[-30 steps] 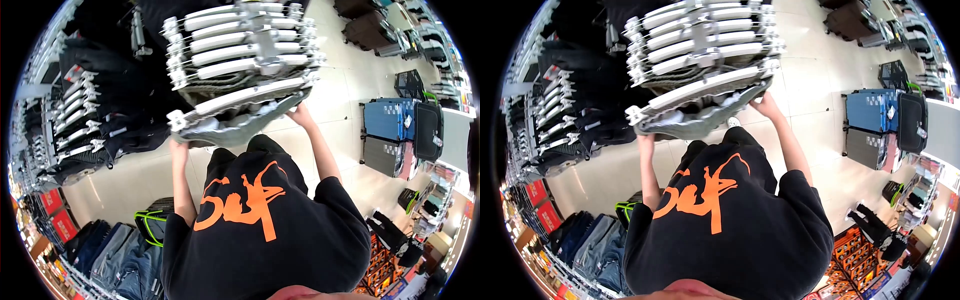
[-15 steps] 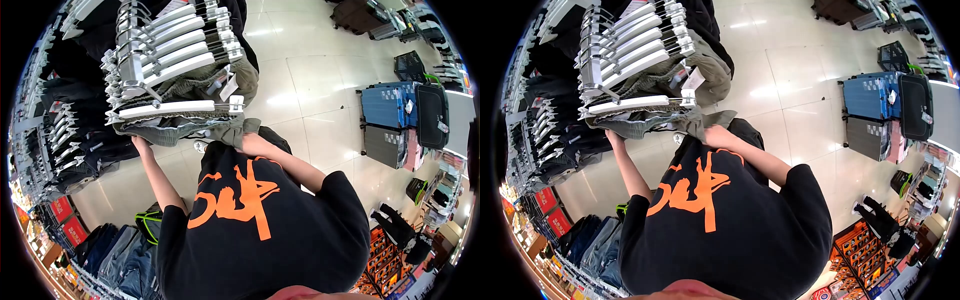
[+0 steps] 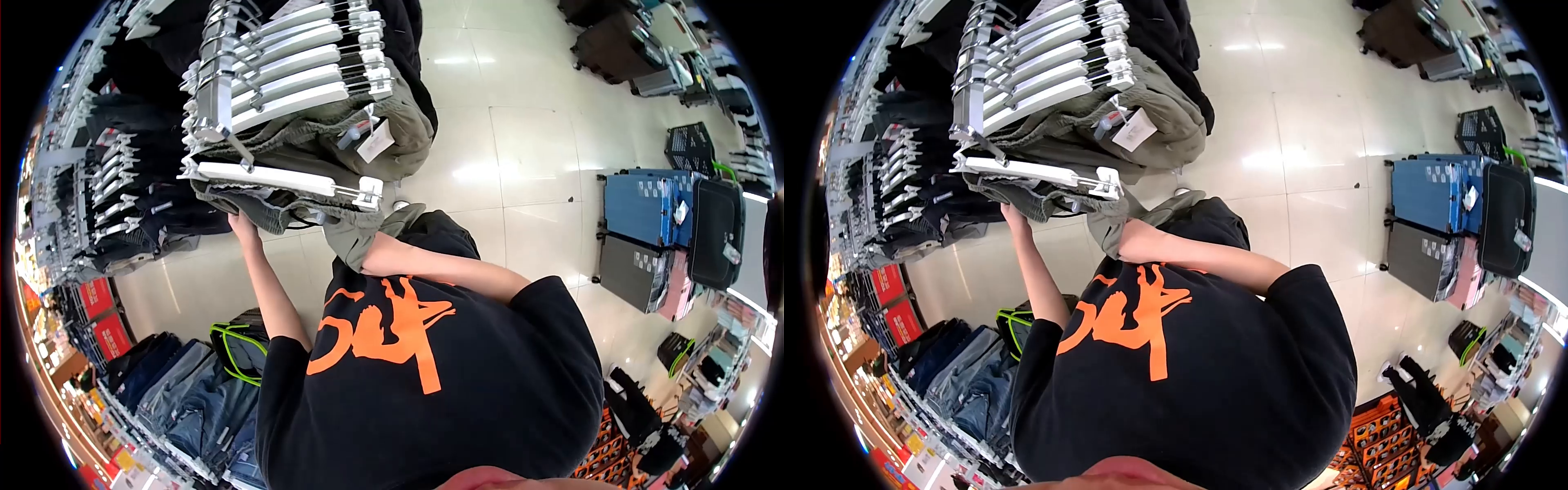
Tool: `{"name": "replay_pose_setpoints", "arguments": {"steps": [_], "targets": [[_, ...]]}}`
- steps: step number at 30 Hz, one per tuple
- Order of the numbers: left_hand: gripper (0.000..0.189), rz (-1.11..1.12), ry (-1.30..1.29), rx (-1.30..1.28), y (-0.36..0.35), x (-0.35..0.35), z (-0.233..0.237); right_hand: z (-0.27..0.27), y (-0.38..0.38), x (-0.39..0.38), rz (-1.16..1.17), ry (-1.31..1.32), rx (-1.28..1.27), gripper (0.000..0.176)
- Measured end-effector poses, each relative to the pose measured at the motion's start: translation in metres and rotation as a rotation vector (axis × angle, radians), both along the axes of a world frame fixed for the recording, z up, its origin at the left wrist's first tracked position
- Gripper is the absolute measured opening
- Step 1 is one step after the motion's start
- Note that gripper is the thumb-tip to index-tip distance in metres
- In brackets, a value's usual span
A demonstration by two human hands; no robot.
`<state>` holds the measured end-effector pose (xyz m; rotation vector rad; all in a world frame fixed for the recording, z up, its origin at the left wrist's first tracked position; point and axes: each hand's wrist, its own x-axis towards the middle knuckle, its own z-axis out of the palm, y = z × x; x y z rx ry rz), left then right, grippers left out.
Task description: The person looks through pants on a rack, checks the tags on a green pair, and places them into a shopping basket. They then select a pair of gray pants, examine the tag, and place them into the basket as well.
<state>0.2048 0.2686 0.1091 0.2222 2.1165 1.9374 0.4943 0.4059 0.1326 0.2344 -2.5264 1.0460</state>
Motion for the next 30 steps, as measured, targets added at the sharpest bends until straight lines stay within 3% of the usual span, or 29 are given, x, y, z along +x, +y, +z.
{"name": "replay_pose_setpoints", "arguments": {"steps": [4,6,10,12,15,17,18,20,22,24,26,28,30], "targets": [[0.027,0.003,0.009,-0.087,-0.001,0.017,0.002,-0.014,0.01,0.008,0.027,-0.028,-0.016,0.02],[0.026,0.05,-0.021,-0.108,0.003,0.03,0.007,0.002,0.028,0.021,-0.063,-0.322,-0.208,0.023],[0.039,0.05,0.11,-0.234,0.009,0.06,0.023,0.014,0.064,0.039,-0.33,-0.566,-0.295,0.026],[0.04,0.101,0.255,-0.17,0.012,0.077,0.024,0.0,0.082,0.047,-0.473,-0.514,-0.41,0.028],[0.044,0.211,0.303,-0.319,0.027,0.111,0.047,0.001,0.102,0.051,-0.647,-0.566,-0.371,0.029],[0.051,0.385,0.574,-0.124,0.045,0.133,0.069,-0.001,0.106,0.049,-0.682,-0.631,-0.352,0.033],[0.051,0.389,0.572,-0.127,0.046,0.135,0.075,-0.003,0.106,0.048,-0.727,-0.596,-0.231,0.038],[0.063,0.154,0.926,-0.647,0.046,0.14,0.085,-0.007,0.106,0.046,-0.764,-0.562,-0.107,0.045],[0.058,0.06,0.928,-0.712,0.053,0.142,0.103,0.002,0.105,0.039,-0.742,-0.684,-0.203,0.063],[0.045,-0.182,1.093,-0.984,0.061,0.137,0.108,0.003,0.098,0.034,-0.774,-0.607,-0.237,0.069],[0.036,-0.267,1.126,-0.969,0.067,0.137,0.102,0.002,0.093,0.03,-0.805,-0.524,-0.275,0.075],[0.028,-0.361,1.158,-0.951,0.065,0.138,0.096,0.004,0.088,0.027,-0.836,-0.284,-0.241,0.083],[0.019,-0.406,1.175,-0.908,0.063,0.14,0.089,0.019,0.081,0.027,-0.84,-0.288,-0.334,0.08]]}}
